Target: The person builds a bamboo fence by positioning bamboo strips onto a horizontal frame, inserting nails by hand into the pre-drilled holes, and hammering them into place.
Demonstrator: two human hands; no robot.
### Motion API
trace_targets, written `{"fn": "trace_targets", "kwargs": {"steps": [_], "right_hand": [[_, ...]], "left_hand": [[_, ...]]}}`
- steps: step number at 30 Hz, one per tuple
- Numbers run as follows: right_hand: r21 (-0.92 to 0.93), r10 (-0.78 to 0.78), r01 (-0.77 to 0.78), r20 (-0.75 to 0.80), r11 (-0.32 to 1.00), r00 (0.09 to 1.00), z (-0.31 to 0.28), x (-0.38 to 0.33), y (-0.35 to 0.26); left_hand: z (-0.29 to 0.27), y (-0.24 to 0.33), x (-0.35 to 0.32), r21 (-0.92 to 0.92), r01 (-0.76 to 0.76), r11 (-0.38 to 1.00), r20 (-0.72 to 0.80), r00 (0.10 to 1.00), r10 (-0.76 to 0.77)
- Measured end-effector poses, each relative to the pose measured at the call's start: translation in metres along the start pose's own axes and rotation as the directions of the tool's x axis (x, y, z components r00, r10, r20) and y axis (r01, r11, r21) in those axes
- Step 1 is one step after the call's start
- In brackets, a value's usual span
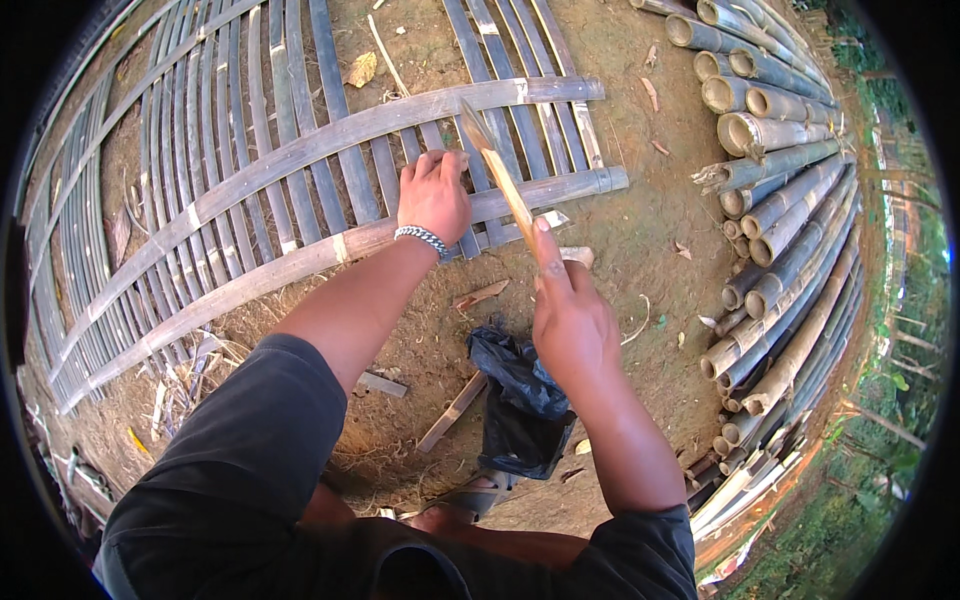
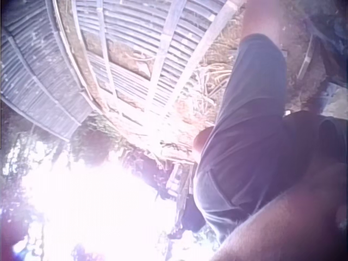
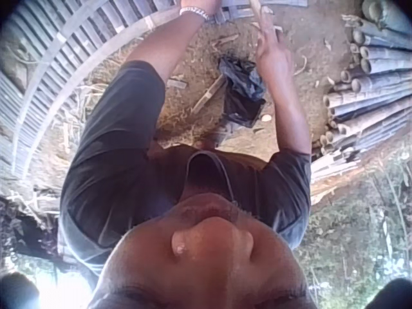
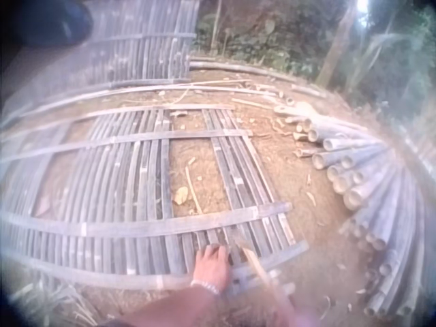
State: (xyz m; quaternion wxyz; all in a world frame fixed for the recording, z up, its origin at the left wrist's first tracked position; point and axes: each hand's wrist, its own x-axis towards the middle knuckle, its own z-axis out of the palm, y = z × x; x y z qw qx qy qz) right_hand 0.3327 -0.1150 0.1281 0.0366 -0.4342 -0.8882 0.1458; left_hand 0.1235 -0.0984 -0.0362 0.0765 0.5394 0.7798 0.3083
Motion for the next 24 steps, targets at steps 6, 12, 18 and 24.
{"fn": "trace_targets", "kwargs": {"steps": [6,12,18,24], "right_hand": [[-0.103,0.080,-0.062,0.182,0.993,0.980,0.006,-0.009,0.013],[0.025,-0.077,0.079,-0.089,0.997,0.993,-0.005,-0.005,-0.002],[0.000,0.048,-0.048,-0.020,0.999,0.999,0.015,-0.007,0.022],[-0.022,-0.141,0.139,-0.170,0.990,0.975,0.031,-0.028,0.025]], "left_hand": [[0.001,0.003,0.000,-0.016,-0.006,1.000,-0.015,1.000,0.005],[0.001,0.000,0.000,-0.021,-0.007,1.000,-0.003,1.000,0.007],[0.001,0.001,-0.001,0.074,-0.011,0.997,0.029,1.000,0.009],[-0.002,0.005,0.002,0.101,-0.015,0.995,0.112,0.994,0.003]]}}
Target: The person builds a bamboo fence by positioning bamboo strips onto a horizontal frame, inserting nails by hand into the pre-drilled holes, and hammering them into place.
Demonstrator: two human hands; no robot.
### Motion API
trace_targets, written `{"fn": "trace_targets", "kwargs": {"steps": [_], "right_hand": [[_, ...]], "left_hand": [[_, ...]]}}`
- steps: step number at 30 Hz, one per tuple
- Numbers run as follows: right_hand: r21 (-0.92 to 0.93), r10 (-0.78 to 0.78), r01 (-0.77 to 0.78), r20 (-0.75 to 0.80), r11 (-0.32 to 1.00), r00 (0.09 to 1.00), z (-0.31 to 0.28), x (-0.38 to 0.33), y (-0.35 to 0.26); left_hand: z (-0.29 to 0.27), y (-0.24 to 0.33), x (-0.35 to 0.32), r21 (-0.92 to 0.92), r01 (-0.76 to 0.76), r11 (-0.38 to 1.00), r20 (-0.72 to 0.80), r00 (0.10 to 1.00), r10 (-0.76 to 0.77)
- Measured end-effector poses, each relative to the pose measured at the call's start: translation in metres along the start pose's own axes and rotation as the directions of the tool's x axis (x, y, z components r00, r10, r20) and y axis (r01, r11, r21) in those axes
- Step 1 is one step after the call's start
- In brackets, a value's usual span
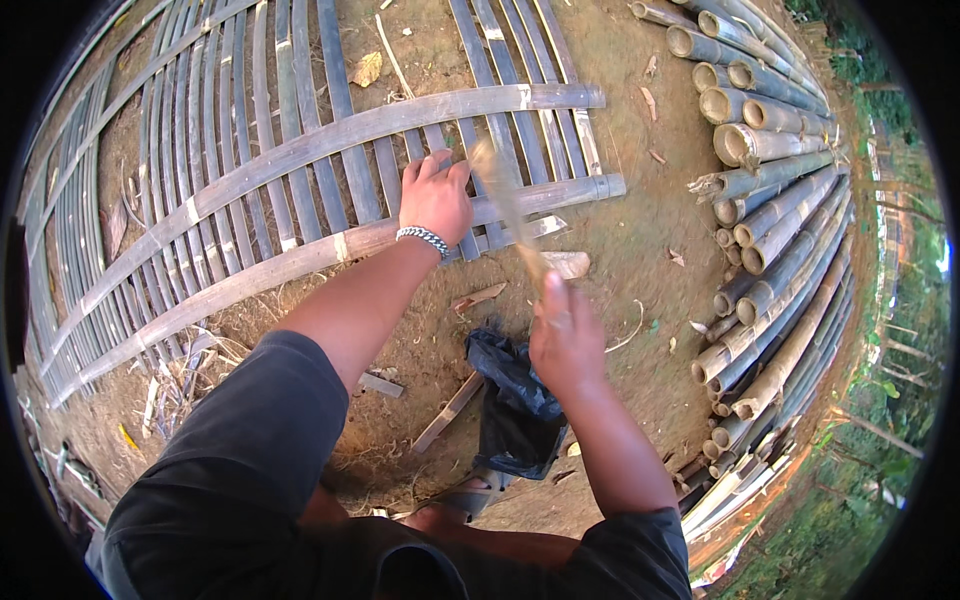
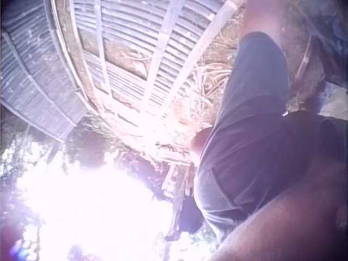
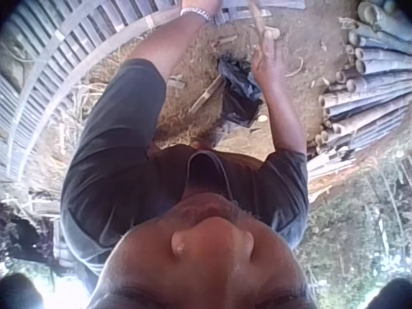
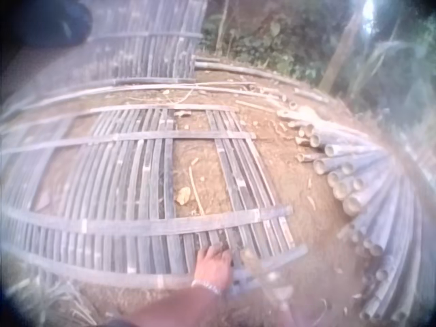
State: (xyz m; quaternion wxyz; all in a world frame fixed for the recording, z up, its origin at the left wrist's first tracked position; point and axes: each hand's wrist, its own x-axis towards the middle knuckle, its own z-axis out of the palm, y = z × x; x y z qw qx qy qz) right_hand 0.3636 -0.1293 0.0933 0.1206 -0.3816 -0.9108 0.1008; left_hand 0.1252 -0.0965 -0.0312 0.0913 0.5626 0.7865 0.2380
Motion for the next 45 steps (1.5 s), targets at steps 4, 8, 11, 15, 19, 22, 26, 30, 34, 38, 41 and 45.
{"fn": "trace_targets", "kwargs": {"steps": [4,8,11,15,19,22,26,30,34,38,41,45], "right_hand": [[-0.012,0.232,-0.234,0.189,0.972,0.954,0.020,-0.003,0.008],[0.105,0.009,0.004,-0.129,0.994,0.992,0.013,0.003,-0.006],[0.098,0.011,-0.005,-0.063,0.995,0.998,0.036,-0.016,0.013],[0.074,0.214,-0.222,0.105,0.972,0.971,0.031,-0.002,0.003],[0.269,0.135,-0.039,-0.350,0.962,0.927,0.037,-0.023,0.007],[0.100,0.015,0.009,-0.230,0.995,0.973,0.057,-0.022,0.004],[0.232,0.374,-0.391,0.117,0.891,0.920,0.049,-0.012,0.002],[0.458,0.315,-0.181,-0.235,0.870,0.920,0.042,-0.020,-0.005],[-0.031,0.012,-0.018,-0.196,0.999,0.981,0.055,-0.024,-0.010],[0.240,0.416,-0.437,0.134,0.867,0.899,0.042,-0.005,-0.009],[0.599,0.383,-0.173,-0.243,0.782,0.891,0.035,-0.017,-0.012],[0.367,0.219,-0.151,-0.152,0.918,0.964,0.058,-0.027,-0.007]], "left_hand": [[0.001,-0.002,0.002,-0.013,-0.012,1.000,-0.063,0.998,0.011],[0.007,-0.009,-0.005,-0.025,-0.018,1.000,-0.086,0.996,0.016],[0.003,-0.001,0.001,-0.056,-0.023,0.998,-0.087,0.996,0.019],[-0.001,-0.002,0.001,-0.008,-0.010,1.000,-0.038,0.999,0.010],[0.001,-0.001,0.000,-0.016,-0.008,1.000,-0.042,0.999,0.007],[0.002,-0.002,-0.001,-0.008,-0.010,1.000,-0.034,0.999,0.010],[-0.002,-0.001,0.002,-0.014,-0.014,1.000,-0.034,0.999,0.014],[-0.001,-0.001,-0.001,-0.026,-0.016,1.000,-0.003,1.000,0.016],[0.002,-0.003,-0.001,-0.057,-0.028,0.998,-0.025,0.999,0.027],[0.001,-0.004,-0.001,-0.041,-0.024,0.999,0.000,1.000,0.024],[-0.003,-0.002,0.000,-0.028,-0.005,1.000,0.018,1.000,0.006],[0.000,0.001,0.001,-0.052,-0.014,0.999,-0.035,0.999,0.012]]}}
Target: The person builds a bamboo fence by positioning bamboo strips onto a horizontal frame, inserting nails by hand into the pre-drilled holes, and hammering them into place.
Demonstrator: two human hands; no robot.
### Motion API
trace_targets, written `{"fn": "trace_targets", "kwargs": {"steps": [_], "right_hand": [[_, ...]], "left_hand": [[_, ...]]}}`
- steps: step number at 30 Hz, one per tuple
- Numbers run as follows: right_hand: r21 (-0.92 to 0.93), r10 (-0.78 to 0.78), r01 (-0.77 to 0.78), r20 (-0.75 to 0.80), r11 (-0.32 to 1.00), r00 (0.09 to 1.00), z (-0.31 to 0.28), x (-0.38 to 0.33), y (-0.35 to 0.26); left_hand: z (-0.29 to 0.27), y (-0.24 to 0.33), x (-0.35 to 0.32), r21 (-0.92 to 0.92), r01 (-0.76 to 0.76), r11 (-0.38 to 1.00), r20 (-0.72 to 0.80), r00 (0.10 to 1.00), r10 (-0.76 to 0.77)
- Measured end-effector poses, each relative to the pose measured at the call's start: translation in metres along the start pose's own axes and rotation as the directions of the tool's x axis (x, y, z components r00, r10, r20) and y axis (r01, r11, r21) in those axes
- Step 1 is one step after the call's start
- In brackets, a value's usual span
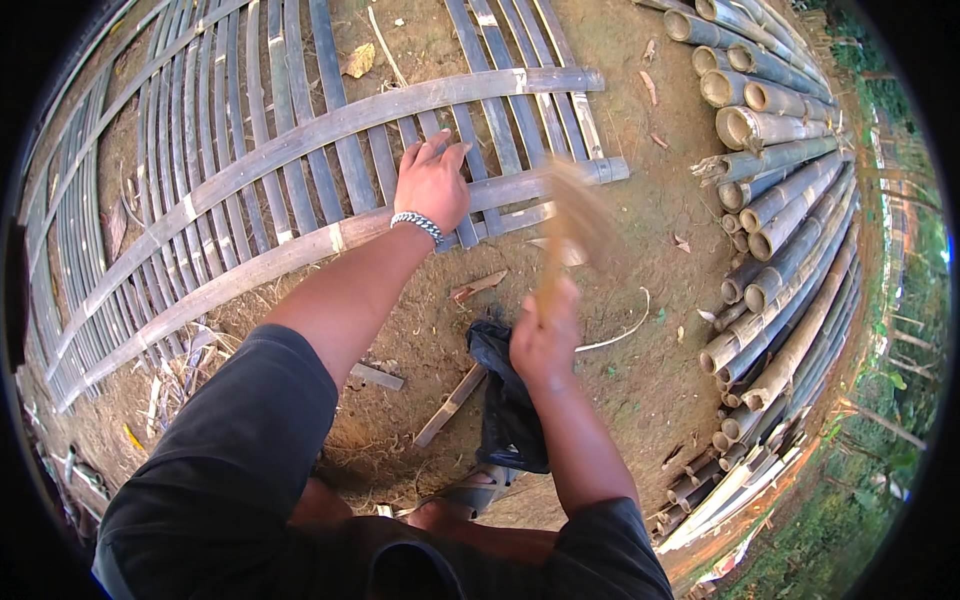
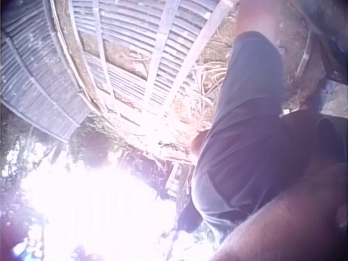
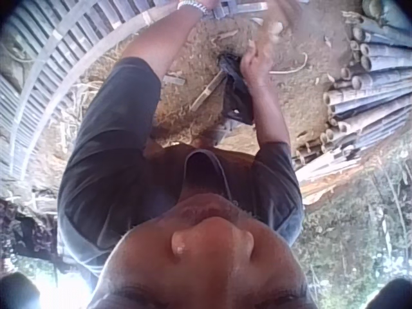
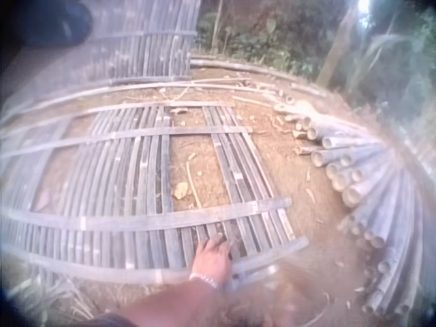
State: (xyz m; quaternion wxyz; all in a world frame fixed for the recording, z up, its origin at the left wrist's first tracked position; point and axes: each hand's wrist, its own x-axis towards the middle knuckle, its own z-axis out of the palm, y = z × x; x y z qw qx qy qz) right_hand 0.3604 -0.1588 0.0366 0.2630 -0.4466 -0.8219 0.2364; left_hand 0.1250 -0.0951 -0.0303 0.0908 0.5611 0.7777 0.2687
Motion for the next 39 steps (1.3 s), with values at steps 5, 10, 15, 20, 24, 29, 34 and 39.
{"fn": "trace_targets", "kwargs": {"steps": [5,10,15,20,24,29,34,39], "right_hand": [[-0.138,0.211,-0.189,0.171,0.972,0.962,-0.010,0.013,-0.003],[0.141,-0.029,0.058,-0.204,0.988,0.979,0.001,-0.004,0.011],[-0.240,0.479,-0.418,0.337,0.876,0.811,-0.013,0.028,-0.012],[-0.037,0.063,-0.066,-0.079,0.997,0.995,-0.007,0.003,0.002],[-0.114,0.202,-0.184,0.167,0.976,0.965,0.005,0.004,-0.003],[-0.086,0.074,-0.073,0.003,0.994,0.997,0.003,-0.006,0.000],[-0.148,0.379,-0.349,0.354,0.925,0.855,-0.012,0.007,0.005],[-0.227,0.328,-0.316,0.016,0.921,0.945,-0.061,-0.024,0.067]], "left_hand": [[0.000,-0.009,-0.001,0.005,-0.011,1.000,-0.017,1.000,0.011],[-0.001,0.000,0.002,-0.047,0.013,0.999,0.028,1.000,-0.012],[0.001,-0.006,0.001,-0.044,0.018,0.999,-0.011,1.000,-0.019],[0.003,-0.002,0.000,-0.048,0.026,0.999,0.005,1.000,-0.026],[-0.002,-0.002,0.001,-0.072,0.028,0.997,0.014,1.000,-0.027],[-0.004,-0.001,0.002,-0.032,0.011,0.999,0.053,0.999,-0.009],[-0.002,-0.004,-0.003,-0.051,-0.005,0.999,-0.039,0.999,0.003],[-0.001,0.002,-0.004,-0.105,0.003,0.994,-0.057,0.998,-0.009]]}}
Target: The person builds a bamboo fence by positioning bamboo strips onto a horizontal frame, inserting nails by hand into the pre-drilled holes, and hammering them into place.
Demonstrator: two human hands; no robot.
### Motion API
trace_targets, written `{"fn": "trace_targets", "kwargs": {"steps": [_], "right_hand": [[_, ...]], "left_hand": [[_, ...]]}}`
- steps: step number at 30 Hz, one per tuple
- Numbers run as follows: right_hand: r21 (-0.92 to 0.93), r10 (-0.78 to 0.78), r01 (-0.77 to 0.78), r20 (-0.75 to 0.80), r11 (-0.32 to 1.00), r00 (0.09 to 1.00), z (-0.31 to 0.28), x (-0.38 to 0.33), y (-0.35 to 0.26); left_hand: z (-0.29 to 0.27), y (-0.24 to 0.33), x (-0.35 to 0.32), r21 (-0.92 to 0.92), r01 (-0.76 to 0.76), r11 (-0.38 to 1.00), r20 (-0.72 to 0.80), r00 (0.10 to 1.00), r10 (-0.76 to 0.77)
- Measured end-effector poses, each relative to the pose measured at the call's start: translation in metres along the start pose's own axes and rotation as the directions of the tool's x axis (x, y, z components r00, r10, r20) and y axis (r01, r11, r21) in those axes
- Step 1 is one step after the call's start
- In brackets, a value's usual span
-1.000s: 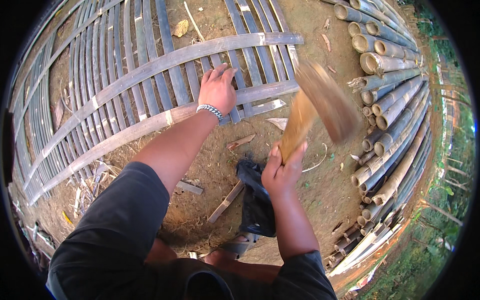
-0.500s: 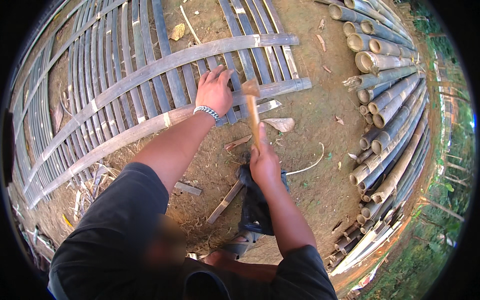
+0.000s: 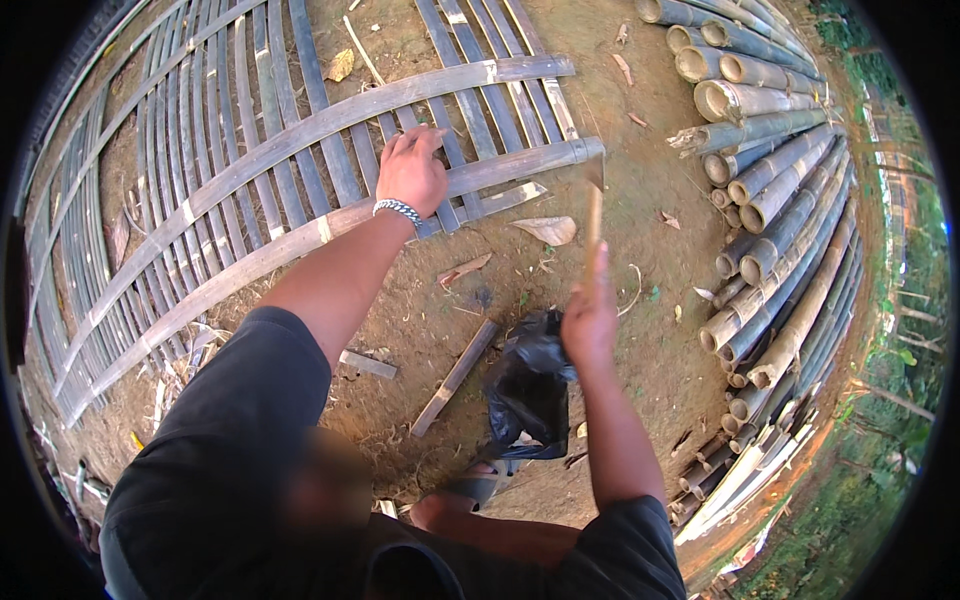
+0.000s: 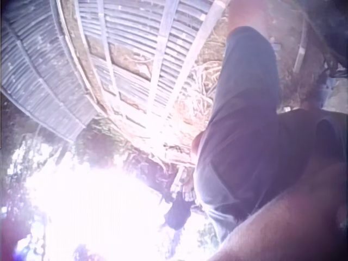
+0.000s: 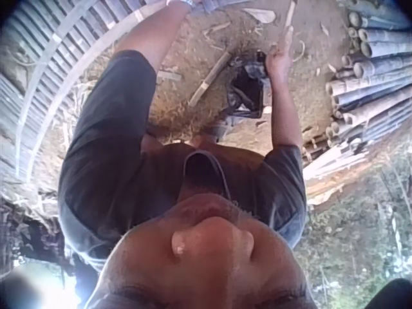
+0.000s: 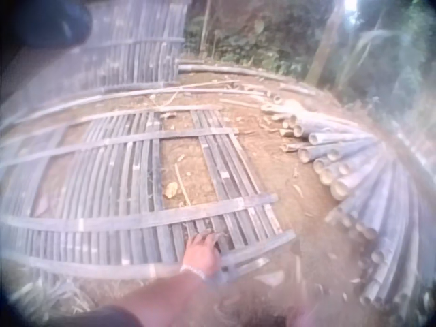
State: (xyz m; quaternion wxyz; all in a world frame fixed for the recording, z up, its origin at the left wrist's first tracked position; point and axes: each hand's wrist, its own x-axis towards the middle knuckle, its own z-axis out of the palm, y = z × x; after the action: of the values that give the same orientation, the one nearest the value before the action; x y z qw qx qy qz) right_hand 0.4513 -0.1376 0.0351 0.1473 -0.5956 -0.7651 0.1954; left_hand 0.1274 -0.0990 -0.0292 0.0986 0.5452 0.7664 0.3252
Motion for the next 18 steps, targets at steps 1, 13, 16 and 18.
{"fn": "trace_targets", "kwargs": {"steps": [1,13,16,18], "right_hand": [[-0.068,0.038,-0.038,0.011,0.997,0.999,-0.010,-0.002,0.022],[-0.446,0.200,-0.040,0.318,0.894,0.927,-0.032,-0.023,0.114],[-0.299,0.040,0.044,0.272,0.953,0.962,-0.057,-0.022,0.118],[-0.239,0.043,0.004,0.192,0.971,0.980,-0.067,-0.021,0.125]], "left_hand": [[0.001,-0.003,0.000,-0.031,-0.007,0.999,-0.014,1.000,0.006],[-0.107,-0.068,-0.141,-0.015,0.506,0.863,-0.407,0.785,-0.467],[-0.125,-0.051,-0.169,-0.066,0.870,0.488,-0.467,0.406,-0.786],[-0.131,-0.052,-0.170,-0.326,0.916,0.234,-0.295,0.137,-0.946]]}}
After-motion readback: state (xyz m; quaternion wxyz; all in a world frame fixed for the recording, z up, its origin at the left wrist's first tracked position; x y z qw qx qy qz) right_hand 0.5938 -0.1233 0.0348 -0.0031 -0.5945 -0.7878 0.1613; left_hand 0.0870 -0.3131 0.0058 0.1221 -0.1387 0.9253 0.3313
